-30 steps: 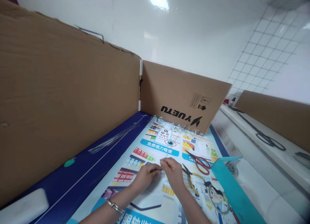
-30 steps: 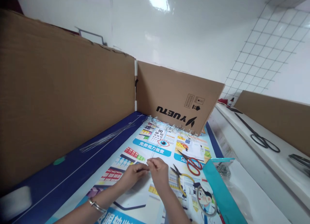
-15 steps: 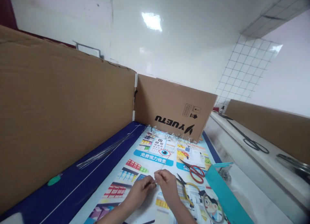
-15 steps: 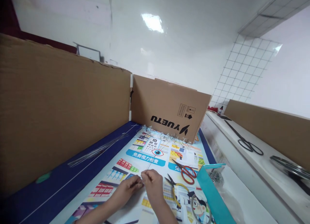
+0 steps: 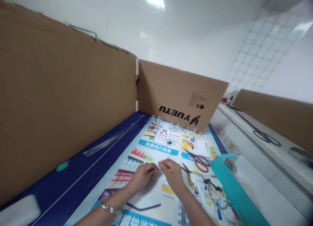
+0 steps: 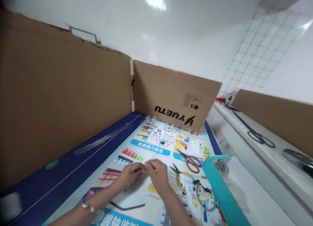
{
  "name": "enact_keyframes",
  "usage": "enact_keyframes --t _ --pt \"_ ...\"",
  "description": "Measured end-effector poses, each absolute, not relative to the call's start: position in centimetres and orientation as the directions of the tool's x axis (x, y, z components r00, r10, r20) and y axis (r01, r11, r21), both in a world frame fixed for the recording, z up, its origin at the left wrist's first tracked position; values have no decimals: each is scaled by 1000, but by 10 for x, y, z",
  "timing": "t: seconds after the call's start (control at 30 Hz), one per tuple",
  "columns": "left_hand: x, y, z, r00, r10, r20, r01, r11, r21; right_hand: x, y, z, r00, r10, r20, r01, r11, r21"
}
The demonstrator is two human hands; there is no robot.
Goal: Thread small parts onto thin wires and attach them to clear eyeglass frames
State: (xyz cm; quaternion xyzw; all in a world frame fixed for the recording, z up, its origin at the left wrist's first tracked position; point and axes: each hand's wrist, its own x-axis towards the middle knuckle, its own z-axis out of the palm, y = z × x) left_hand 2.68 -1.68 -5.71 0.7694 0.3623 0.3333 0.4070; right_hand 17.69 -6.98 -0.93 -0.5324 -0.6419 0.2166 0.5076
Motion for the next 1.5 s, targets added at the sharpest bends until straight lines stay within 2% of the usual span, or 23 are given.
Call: enact_keyframes --t 0.1,0.27,0.47,0.6,0.9,1.3,1.5 --pt "22 -7 -61 567 813 129 257 -323 911 181 -64 -14 79 917 390 469 311 -827" --pt "15 2 -58 615 779 121 128 -250 960 185 -61 -13 97 926 366 459 285 -842" --pt "13 3 -60 663 713 227 78 -368 927 179 -64 -7 33 912 409 514 335 -790" --pt "14 4 -66 650 735 191 113 -342 933 174 -64 -8 -19 904 428 523 374 -766" --pt "18 0 -63 650 743 157 147 -326 934 176 -66 0 -40 914 403 584 348 -733" --pt "12 0 -60 673 725 147 128 -310 942 164 -64 -3 -45 927 372 533 337 -776" --pt "14 1 -61 680 714 167 151 -359 921 165 -61 -3 -31 925 379 523 338 -782"
